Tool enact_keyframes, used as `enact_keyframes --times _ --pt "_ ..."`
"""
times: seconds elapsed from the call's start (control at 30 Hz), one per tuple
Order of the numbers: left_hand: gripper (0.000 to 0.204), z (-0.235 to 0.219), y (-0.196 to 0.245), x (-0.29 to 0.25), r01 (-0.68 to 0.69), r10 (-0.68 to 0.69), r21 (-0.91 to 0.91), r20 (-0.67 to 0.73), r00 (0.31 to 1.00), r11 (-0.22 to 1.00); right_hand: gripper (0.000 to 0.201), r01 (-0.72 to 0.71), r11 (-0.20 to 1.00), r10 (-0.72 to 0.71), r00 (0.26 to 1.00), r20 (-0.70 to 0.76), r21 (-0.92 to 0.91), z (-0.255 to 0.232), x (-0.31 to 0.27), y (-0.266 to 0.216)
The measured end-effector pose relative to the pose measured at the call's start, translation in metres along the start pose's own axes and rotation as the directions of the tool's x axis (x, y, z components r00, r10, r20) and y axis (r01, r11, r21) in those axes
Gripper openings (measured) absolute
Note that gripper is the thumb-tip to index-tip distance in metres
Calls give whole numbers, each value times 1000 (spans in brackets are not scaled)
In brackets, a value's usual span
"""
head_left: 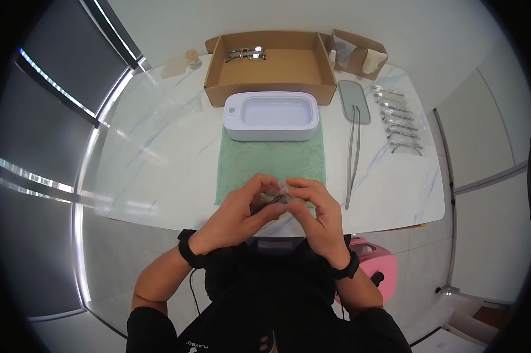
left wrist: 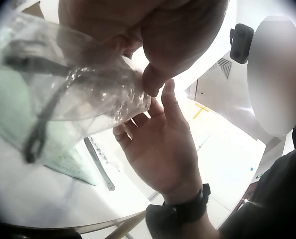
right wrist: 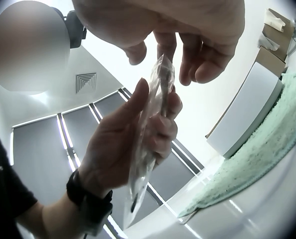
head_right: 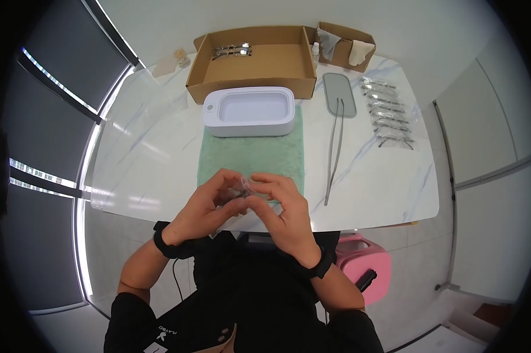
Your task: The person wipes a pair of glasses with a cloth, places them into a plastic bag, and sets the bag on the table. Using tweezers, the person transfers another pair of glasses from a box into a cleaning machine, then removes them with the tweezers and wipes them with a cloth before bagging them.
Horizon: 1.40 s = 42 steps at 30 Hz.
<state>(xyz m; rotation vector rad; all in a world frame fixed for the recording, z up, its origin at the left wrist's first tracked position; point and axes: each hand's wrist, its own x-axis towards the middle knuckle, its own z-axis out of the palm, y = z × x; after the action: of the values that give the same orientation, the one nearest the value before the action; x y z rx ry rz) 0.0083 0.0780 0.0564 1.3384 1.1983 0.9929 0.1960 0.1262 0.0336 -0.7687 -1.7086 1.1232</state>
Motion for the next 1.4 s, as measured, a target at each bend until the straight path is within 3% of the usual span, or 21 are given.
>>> enact_keyframes --times 0.13,0.23,0.3,0.33,0.4,0.63,0.73,0.77,0.8,0.83,0.9,0.93,1.0,1.1,1.17,1.23,1.3,1.4 --pt "35 1 -2 4 -29 29 -81 -5 1000 996 20 -52 999 52 996 75 -7 1 1 -2" --pt "37 -1 4 2 51 -44 -137 53 998 989 15 -144 984 142 989 30 107 -6 1 9" --pt "43 -4 11 -3 226 -207 -156 132 969 961 16 -240 942 255 966 -36 234 -15 2 12" --pt "43 -7 9 -6 224 -203 -159 142 969 961 16 -241 944 257 965 -44 227 -17 5 9" --pt "46 -13 4 -12 278 -259 -95 174 950 956 22 -236 889 298 949 -105 392 -20 10 2" --pt "45 -11 -11 -25 225 -197 -184 160 967 957 32 -228 906 284 952 -116 356 -32 11 5" --pt "42 -10 -9 -29 217 -209 -123 75 975 968 37 -276 932 297 953 -56 236 -43 16 -11" --pt "39 -9 -7 -29 141 -143 66 19 990 988 41 -55 985 54 999 -8 -165 -48 20 -23" --pt "36 -7 -5 -28 67 -63 253 -23 998 965 46 197 831 -151 980 130 -521 -54 24 -34" --pt "36 -6 -1 -27 49 -49 244 -7 999 969 46 194 819 -151 981 123 -541 -58 26 -43" --pt "34 0 9 -26 26 -45 392 41 998 920 50 433 689 -185 880 437 -580 -62 28 -56" --pt "34 5 11 -25 3 -29 384 63 998 923 50 426 674 -178 887 427 -603 -64 26 -55" --pt "35 14 12 -24 -86 69 387 59 996 918 46 436 731 -14 778 628 -525 -64 20 -46" --pt "36 20 7 -19 -165 157 365 52 986 916 44 415 737 38 762 646 -533 -64 16 -40" --pt "38 23 10 -18 -142 133 350 48 990 926 41 405 737 62 756 651 -541 -72 14 -36" --pt "39 24 13 -18 -115 107 340 42 993 934 34 330 763 90 797 597 -556 -89 14 -32" --pt "41 21 14 -21 -58 72 221 -55 996 974 29 209 758 176 846 502 -618 -130 24 -23" --pt "41 7 6 -29 -60 91 225 -132 987 972 29 68 500 323 910 259 -863 -204 39 -4"
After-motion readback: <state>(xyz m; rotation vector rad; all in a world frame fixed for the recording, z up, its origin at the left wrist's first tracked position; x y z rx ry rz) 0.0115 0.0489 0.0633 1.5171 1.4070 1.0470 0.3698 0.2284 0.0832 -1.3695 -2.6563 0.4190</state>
